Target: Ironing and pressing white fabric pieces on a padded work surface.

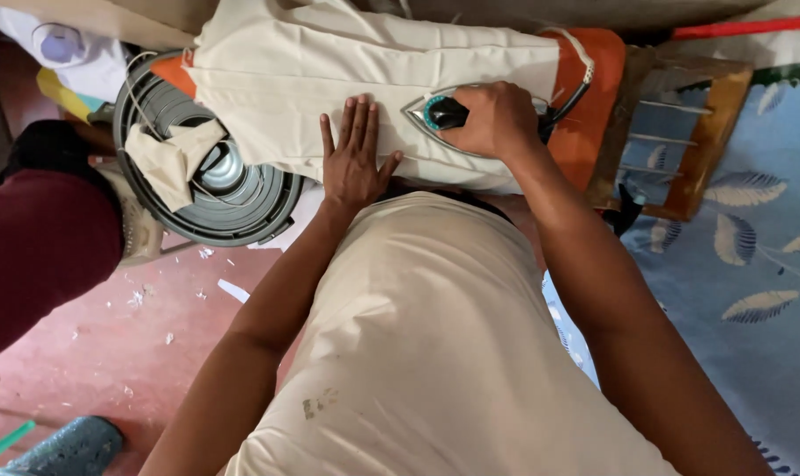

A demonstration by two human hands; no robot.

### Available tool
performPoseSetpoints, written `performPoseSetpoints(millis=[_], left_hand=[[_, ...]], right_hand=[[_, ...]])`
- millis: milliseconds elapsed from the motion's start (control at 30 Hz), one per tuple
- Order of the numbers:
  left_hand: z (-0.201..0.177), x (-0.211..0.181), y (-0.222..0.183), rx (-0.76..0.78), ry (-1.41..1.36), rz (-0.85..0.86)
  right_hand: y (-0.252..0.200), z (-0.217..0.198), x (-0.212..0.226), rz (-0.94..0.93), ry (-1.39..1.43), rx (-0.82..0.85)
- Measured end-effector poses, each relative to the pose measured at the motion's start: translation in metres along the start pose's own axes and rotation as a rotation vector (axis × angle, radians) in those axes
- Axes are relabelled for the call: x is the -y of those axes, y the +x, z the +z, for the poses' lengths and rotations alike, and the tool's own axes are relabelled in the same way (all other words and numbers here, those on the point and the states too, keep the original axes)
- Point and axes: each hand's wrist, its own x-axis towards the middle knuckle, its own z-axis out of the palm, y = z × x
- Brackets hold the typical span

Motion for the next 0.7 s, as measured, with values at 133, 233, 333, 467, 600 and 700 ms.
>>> performPoseSetpoints(millis=[133, 233, 333, 467, 600, 700], left_hand=[[-0.012, 0.017, 0.002, 0.050, -0.007, -0.063], [-0.010, 0.034, -0.002, 0.005, 0.032, -0.089], [-0.011, 0.047, -0.006, -0.022, 0.059, -0.115], [-0.013, 0.060, -0.006, -0.032, 0.023, -0.138], [-0.021, 0.062, -0.006, -0.088, -0.010, -0.115], [-0.023, 0.062, -0.009, -0.035, 0.021, -0.182]], right_hand=[[0.012, 0.005, 0.019, -0.070, 0.019, -0.120], [0.020, 0.010, 0.035, -0.157, 0.045, -0.187], [0.030, 0.012, 0.054, -0.217, 0.033, -0.214], [0.045, 0.010, 0.089, -0.211, 0.014, -0.158], [0.055, 0.019, 0.095, -0.185, -0.033, -0.169], [0.046, 0.018, 0.083, -0.132, -0.028, -0.065]])
